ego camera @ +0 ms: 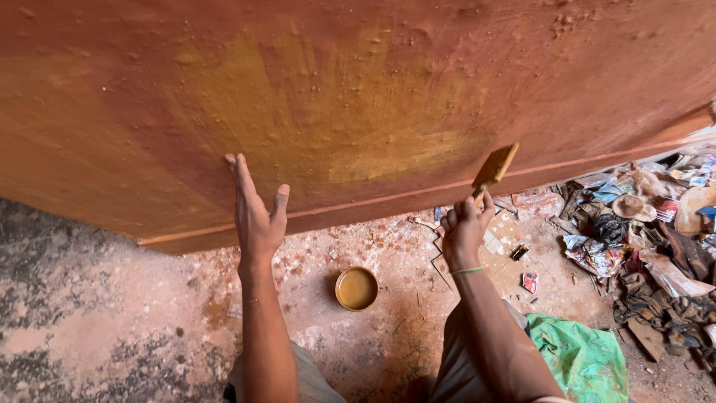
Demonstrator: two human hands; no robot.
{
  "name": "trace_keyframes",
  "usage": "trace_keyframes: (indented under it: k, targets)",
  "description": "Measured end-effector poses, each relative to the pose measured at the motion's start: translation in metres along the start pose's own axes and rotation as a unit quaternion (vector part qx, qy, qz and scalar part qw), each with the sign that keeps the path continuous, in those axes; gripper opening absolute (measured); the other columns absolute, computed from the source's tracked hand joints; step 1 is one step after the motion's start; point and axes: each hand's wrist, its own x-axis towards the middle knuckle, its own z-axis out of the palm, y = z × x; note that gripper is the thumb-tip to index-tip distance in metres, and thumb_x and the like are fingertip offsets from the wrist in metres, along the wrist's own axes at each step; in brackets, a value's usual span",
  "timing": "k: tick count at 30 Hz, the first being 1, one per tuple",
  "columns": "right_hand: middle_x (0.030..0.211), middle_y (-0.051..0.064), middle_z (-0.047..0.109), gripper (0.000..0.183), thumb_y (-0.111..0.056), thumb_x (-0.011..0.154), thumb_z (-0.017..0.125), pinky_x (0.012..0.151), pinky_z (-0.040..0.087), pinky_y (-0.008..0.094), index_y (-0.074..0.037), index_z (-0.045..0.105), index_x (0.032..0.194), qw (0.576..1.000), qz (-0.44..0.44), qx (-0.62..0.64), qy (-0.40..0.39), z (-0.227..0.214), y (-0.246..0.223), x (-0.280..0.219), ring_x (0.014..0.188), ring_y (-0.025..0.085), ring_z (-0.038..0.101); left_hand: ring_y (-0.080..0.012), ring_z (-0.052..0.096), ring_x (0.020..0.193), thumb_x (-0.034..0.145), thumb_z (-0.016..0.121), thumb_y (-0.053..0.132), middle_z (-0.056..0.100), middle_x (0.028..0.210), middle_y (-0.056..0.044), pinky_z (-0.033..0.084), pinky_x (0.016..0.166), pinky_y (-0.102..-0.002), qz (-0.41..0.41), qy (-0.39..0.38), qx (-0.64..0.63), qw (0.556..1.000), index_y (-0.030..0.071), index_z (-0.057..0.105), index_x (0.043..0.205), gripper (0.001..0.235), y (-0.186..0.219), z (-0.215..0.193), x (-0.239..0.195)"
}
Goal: The person paints a reddish-brown wall with yellow paint using a brush. They repeatedly dip the brush into a small container on the floor and apply the paint in horizontal strokes near the baseboard.
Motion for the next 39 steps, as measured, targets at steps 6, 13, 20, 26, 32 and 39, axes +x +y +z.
trace_keyframes:
  k: [6, 13, 20, 26, 32, 39]
  targets:
    - [0.066, -0.002, 0.046, 0.040, -0.008, 0.097, 0.046, 0.038, 0.032, 0.020, -0.018, 0.033, 0.134, 0.986, 0.034, -0.133, -0.097, 0.020, 0.025, -0.019, 0.048, 0.008, 0.038, -0.0371, 0.010, 0.157, 0.100, 0.053, 0.052, 0.005, 0.168, -0.022, 0.018, 0.127, -0.048, 0.038, 0.005, -0.012, 0.999, 0.006, 0.008, 0.160, 0.088, -0.001, -0.005, -0.002]
    - [0.070, -0.003, 0.044, 0.039, -0.014, 0.101, 0.044, 0.041, 0.037, 0.023, -0.017, 0.033, 0.138, 0.879, 0.106, -0.342, -0.315, 0.038, 0.066, -0.080, 0.052, 0.011, 0.042, -0.0378, 0.009, 0.156, 0.100, 0.054, 0.049, 0.005, 0.168, -0.023, 0.017, 0.126, -0.048, 0.043, 0.003, -0.006, 0.999, 0.005, 0.008, 0.160, 0.088, -0.001, -0.004, -0.003]
    - [0.068, 0.001, 0.045, 0.046, -0.007, 0.097, 0.042, 0.042, 0.039, 0.026, -0.022, 0.034, 0.139, 0.876, 0.220, -0.309, -0.299, 0.043, 0.080, -0.085, 0.051, 0.014, 0.043, -0.0374, 0.010, 0.156, 0.100, 0.055, 0.049, 0.005, 0.168, -0.022, 0.019, 0.126, -0.047, 0.029, 0.000, -0.022, 0.999, 0.006, 0.007, 0.160, 0.088, -0.007, 0.000, -0.001]
    - [0.060, -0.004, 0.040, 0.035, -0.012, 0.102, 0.041, 0.040, 0.030, 0.022, -0.019, 0.040, 0.136, 0.980, 0.126, -0.051, -0.149, 0.035, 0.067, -0.069, 0.046, 0.008, 0.035, -0.0364, 0.013, 0.156, 0.100, 0.053, 0.049, 0.005, 0.168, -0.020, 0.020, 0.125, -0.048, 0.025, -0.004, -0.002, 1.000, 0.009, 0.006, 0.160, 0.087, -0.015, -0.002, 0.002]
    - [0.062, -0.004, 0.038, 0.027, -0.012, 0.106, 0.041, 0.043, 0.033, 0.024, -0.017, 0.033, 0.131, 0.997, 0.056, -0.026, -0.056, 0.030, 0.055, -0.063, 0.049, 0.010, 0.035, -0.0358, 0.012, 0.156, 0.099, 0.049, 0.057, 0.004, 0.168, -0.020, 0.019, 0.126, -0.047, 0.036, -0.007, -0.012, 0.999, 0.010, 0.006, 0.160, 0.089, -0.019, -0.001, -0.001]
    - [0.068, -0.003, 0.043, 0.042, -0.017, 0.100, 0.047, 0.041, 0.031, 0.023, -0.020, 0.031, 0.138, 0.984, 0.036, -0.144, -0.095, 0.039, 0.054, -0.054, 0.049, 0.008, 0.036, -0.0351, 0.009, 0.157, 0.098, 0.049, 0.059, 0.005, 0.169, -0.019, 0.017, 0.127, -0.048, 0.052, -0.008, 0.000, 0.999, 0.010, 0.005, 0.161, 0.091, -0.022, -0.001, 0.000]
